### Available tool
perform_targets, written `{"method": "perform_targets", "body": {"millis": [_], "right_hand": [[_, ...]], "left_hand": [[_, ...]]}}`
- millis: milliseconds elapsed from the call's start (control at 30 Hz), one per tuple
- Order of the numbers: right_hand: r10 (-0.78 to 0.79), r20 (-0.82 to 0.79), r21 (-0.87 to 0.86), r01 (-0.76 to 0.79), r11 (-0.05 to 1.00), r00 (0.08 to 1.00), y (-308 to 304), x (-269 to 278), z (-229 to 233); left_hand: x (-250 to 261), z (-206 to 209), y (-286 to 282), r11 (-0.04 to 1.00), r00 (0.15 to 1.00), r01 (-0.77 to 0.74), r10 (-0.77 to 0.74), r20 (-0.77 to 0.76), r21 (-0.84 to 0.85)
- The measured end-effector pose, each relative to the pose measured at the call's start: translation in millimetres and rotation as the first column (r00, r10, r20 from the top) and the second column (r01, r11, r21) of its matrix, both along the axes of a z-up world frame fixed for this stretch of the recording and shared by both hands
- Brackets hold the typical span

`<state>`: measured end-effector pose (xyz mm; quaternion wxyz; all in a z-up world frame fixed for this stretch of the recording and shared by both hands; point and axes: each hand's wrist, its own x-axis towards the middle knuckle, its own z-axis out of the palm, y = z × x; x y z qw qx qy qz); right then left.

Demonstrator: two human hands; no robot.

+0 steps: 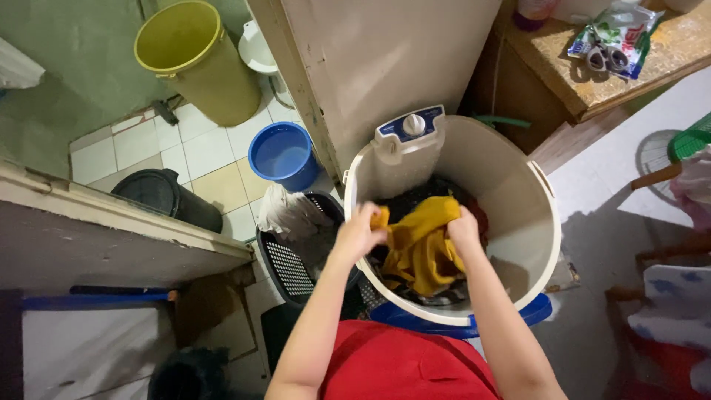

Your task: Sort and remove clothes from a compact washing machine tub.

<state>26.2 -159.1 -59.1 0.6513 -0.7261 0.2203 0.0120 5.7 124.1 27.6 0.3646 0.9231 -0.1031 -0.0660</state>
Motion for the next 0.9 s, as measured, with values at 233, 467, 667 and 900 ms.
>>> {"method": "perform_targets", "body": {"millis": [233, 467, 667, 900], "right_hand": [[0.150, 0.277, 0.087, -0.181, 0.980, 0.949, 34.2, -41.8, 160.2], [0.014, 0.544, 0.416, -0.284, 0.864, 0.839, 30.6, -76.6, 233.1], [-0.256, 0.532, 0.537, -0.089, 0.839, 0.807, -1.2, -63.4, 271.6], [0.114, 0.344, 0.094, -0.155, 0.983, 0.932, 9.7, -19.2, 146.0]], "left_hand": [[-22.9, -107.3, -40.9, 0.992, 0.895, 0.052, 0.006, -0.446, 0.118], [-20.5, -51.8, -99.0, 0.958, 0.870, -0.030, 0.165, 0.465, -0.285], [18.5, -32.9, -57.9, 0.502, 0.923, -0.230, 0.385, -0.023, -0.834], [-4.5, 187.8, 8.3, -0.230, 0.896, -0.336, 0.220, -0.386, -0.913]]}}
